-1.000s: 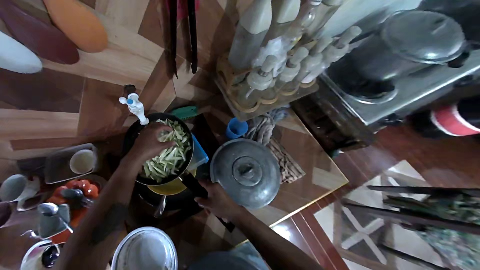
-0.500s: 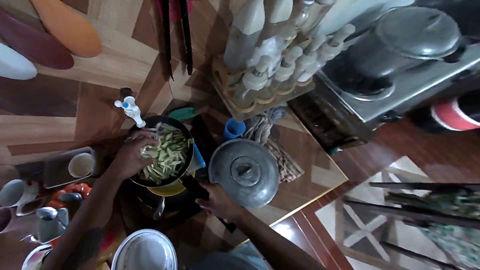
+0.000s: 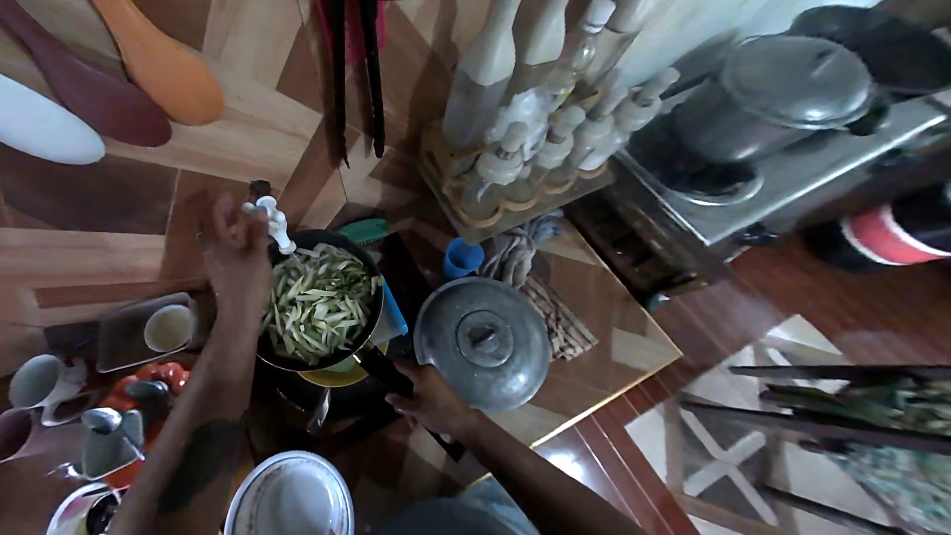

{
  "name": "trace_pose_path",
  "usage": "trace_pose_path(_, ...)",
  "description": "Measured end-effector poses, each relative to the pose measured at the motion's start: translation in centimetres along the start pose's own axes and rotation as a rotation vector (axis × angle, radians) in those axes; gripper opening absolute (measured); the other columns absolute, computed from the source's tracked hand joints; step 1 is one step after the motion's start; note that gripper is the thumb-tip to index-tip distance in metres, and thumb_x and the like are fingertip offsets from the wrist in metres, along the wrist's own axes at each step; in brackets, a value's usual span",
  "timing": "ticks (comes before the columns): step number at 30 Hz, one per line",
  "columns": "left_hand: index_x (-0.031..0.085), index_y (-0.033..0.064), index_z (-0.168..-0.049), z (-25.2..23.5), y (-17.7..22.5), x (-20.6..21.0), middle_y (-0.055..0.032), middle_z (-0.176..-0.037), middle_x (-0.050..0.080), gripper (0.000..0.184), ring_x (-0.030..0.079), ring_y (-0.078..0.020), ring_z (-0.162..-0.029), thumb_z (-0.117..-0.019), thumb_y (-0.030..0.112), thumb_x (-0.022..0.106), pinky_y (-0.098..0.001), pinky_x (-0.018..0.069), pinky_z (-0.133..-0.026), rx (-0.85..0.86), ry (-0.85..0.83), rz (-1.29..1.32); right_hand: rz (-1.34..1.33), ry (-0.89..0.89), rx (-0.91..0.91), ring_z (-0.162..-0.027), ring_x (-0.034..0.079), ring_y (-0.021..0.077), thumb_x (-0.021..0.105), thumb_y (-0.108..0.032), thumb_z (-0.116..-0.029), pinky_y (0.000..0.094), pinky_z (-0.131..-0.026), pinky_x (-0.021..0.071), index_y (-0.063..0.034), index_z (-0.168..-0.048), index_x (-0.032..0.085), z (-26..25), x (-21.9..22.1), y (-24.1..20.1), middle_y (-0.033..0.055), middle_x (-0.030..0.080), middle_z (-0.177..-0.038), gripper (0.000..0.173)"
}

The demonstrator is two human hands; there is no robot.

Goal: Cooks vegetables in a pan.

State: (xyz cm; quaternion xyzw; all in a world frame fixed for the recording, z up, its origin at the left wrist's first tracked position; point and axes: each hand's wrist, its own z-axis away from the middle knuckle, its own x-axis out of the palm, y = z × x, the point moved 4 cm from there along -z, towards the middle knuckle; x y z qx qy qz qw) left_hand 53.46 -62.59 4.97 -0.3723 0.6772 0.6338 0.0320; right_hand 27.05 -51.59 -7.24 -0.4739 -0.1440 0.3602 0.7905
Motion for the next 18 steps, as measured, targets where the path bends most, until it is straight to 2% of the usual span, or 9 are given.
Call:
trace_pose_path(3,0.024,-0.0021,-0.159,-0.6,1.0,2.5,-0.0279,-0.146,0.050,0.076,0.055,-0.0342,-0.132,-0.1028,0.033,0.062,-0.0477,0.0438,-0.112,-0.103,0.029,-0.016,-0.039,0.010,0.025,-0.057,0.060,0.0123,0.064,-0.013,-0.0984,0.0289,-0.057,0.0559,-0.0058,-0.148,0.049,0.6,0.4,-0.2,0.0111,0.067,-0.092,0.053)
trace_pose_path(5,0.014,-0.0031,-0.161,-0.9,1.5,3.8,-0.0307,-0.152,0.043,0.079,0.048,-0.0391,-0.139,-0.1040,0.027,0.060,-0.0499,0.0379,-0.116,-0.162,0.085,-0.067,-0.038,0.026,0.025,-0.058,0.061,0.0128,0.065,-0.013,-0.0981,0.0293,-0.057,0.0564,-0.0051,-0.148,0.050,1.3,0.5,-0.1,0.0115,0.067,-0.093,0.052)
trace_pose_path(9,0.021,-0.0011,-0.160,-1.0,2.1,4.2,-0.0305,-0.150,0.046,0.065,0.050,-0.0427,-0.136,-0.1066,0.021,0.051,-0.0564,0.0401,-0.113,-0.193,0.044,-0.215,-0.046,0.053,0.021,-0.057,0.061,0.0130,0.065,-0.013,-0.0973,0.0296,-0.057,0.0559,-0.0038,-0.148,0.048,3.3,0.5,0.8,0.0120,0.067,-0.092,0.054)
trace_pose_path(11,0.028,0.0017,-0.159,-1.7,1.3,2.7,-0.0304,-0.151,0.046,0.057,0.047,-0.0478,-0.138,-0.1086,0.021,0.046,-0.0653,0.0368,-0.112,-0.025,-0.111,-0.424,-0.024,0.072,0.008,-0.059,0.063,0.0153,0.066,-0.013,-0.0969,0.0315,-0.059,0.0577,-0.0044,-0.150,0.047,4.5,0.3,1.3,0.0143,0.068,-0.098,0.058)
trace_pose_path(13,0.038,0.0132,-0.159,-2.9,0.9,0.2,-0.0238,-0.154,0.046,0.055,0.046,-0.0461,-0.140,-0.1060,0.013,0.051,-0.0683,0.0363,-0.112,0.174,-0.330,-0.569,-0.011,0.073,0.000,-0.065,0.066,0.0196,0.067,-0.014,-0.0977,0.0355,-0.063,0.0595,-0.0040,-0.153,0.043,5.9,0.2,1.8,0.0185,0.068,-0.107,0.061)
trace_pose_path(15,0.045,0.0085,-0.155,-3.7,0.9,-1.0,-0.0238,-0.153,0.049,0.052,0.050,-0.0447,-0.137,-0.1045,0.006,0.055,-0.0654,0.0401,-0.110,0.334,-0.524,-0.684,-0.031,0.097,-0.020,-0.071,0.068,0.0240,0.067,-0.014,-0.0981,0.0406,-0.067,0.0599,-0.0043,-0.153,0.044,7.7,0.1,2.3,0.0212,0.068,-0.110,0.061)
trace_pose_path(16,0.052,0.0092,-0.150,-4.5,0.2,-1.0,-0.0194,-0.150,0.053,0.047,0.054,-0.0389,-0.135,-0.1027,0.006,0.058,-0.0606,0.0430,-0.110,0.348,-0.533,-0.748,-0.047,0.115,-0.045,-0.075,0.070,0.0269,0.068,-0.013,-0.0975,0.0439,-0.070,0.0610,-0.0046,-0.154,0.044,8.7,0.0,2.6,0.0226,0.068,-0.114,0.062)
trace_pose_path(17,0.058,0.0031,-0.141,-5.4,-0.4,-0.9,-0.0230,-0.145,0.056,0.039,0.055,-0.0396,-0.132,-0.1018,0.005,0.060,-0.0594,0.0407,-0.109,0.320,-0.548,-0.746,-0.062,0.140,-0.080,-0.078,0.070,0.0290,0.068,-0.011,-0.0970,0.0464,-0.073,0.0608,-0.0035,-0.152,0.045,9.5,-0.1,2.9,0.0237,0.068,-0.113,0.060)
trace_pose_path(18,0.065,-0.0095,-0.118,-7.9,-4.8,-1.0,-0.0347,-0.112,0.065,0.031,0.066,-0.0451,-0.098,-0.0962,0.013,0.061,-0.0585,0.0525,-0.083,0.821,-0.414,-0.565,-0.065,0.177,-0.122,-0.083,0.071,0.0305,0.068,-0.010,-0.0963,0.0484,-0.076,0.0600,-0.0013,-0.149,0.049,10.4,-0.4,3.1,0.0244,0.069,-0.112,0.057)
